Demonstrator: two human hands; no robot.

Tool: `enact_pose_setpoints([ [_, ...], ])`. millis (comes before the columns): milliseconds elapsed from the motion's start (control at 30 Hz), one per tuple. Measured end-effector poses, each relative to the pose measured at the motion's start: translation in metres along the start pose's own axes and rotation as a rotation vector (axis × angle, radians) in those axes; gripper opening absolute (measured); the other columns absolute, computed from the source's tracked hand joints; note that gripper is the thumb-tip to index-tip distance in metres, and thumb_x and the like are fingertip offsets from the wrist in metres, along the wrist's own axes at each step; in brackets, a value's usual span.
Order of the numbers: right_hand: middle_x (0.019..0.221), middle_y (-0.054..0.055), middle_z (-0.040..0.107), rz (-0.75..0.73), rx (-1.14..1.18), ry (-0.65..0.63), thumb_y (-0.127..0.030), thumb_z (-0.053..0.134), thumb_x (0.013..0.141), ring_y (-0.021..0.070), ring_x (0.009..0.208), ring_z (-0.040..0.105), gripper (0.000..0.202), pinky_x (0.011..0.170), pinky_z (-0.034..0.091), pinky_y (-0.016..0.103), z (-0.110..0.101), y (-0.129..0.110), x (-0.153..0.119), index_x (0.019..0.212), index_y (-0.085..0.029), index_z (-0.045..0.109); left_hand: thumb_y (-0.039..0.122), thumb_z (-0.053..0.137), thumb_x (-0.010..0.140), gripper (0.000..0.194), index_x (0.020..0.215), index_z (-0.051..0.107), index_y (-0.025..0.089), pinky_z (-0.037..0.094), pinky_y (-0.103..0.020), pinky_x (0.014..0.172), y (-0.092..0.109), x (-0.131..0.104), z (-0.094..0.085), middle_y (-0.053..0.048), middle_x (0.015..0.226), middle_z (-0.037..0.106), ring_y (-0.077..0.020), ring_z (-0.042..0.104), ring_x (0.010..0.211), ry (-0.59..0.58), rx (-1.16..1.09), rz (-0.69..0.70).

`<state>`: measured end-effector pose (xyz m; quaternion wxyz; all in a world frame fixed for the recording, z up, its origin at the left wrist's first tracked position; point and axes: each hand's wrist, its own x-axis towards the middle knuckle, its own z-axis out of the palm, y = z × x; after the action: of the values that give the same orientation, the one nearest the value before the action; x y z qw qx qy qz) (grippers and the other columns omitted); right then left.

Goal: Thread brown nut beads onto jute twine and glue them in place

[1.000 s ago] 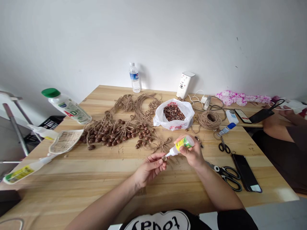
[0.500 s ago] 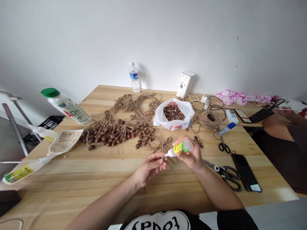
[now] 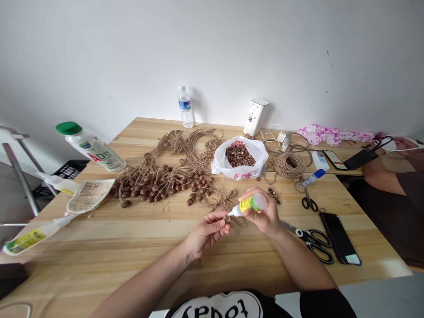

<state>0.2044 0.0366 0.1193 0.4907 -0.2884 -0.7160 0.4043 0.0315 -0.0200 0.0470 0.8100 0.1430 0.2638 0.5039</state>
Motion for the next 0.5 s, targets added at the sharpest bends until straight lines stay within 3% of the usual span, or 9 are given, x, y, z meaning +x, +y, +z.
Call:
enact_pose_setpoints([
  [500, 0.081, 0.007, 0.063, -0.006, -0.011, -0.011, -0.044, 0.072, 0.073, 0.0205, 0.074, 0.058, 0.03, 0.067, 0.046, 0.034, -0.0015, -0.0037, 0.0013, 0.085, -0.018, 0.063, 0.011, 0.079, 0.063, 0.024, 0.087, 0.073, 0.014, 0.053, -0.021, 0.068, 0.0015, 0.0004, 0.0022, -0.005, 0.071, 0.073, -0.0117, 0.068, 0.065, -0.019, -0.01, 0.012],
])
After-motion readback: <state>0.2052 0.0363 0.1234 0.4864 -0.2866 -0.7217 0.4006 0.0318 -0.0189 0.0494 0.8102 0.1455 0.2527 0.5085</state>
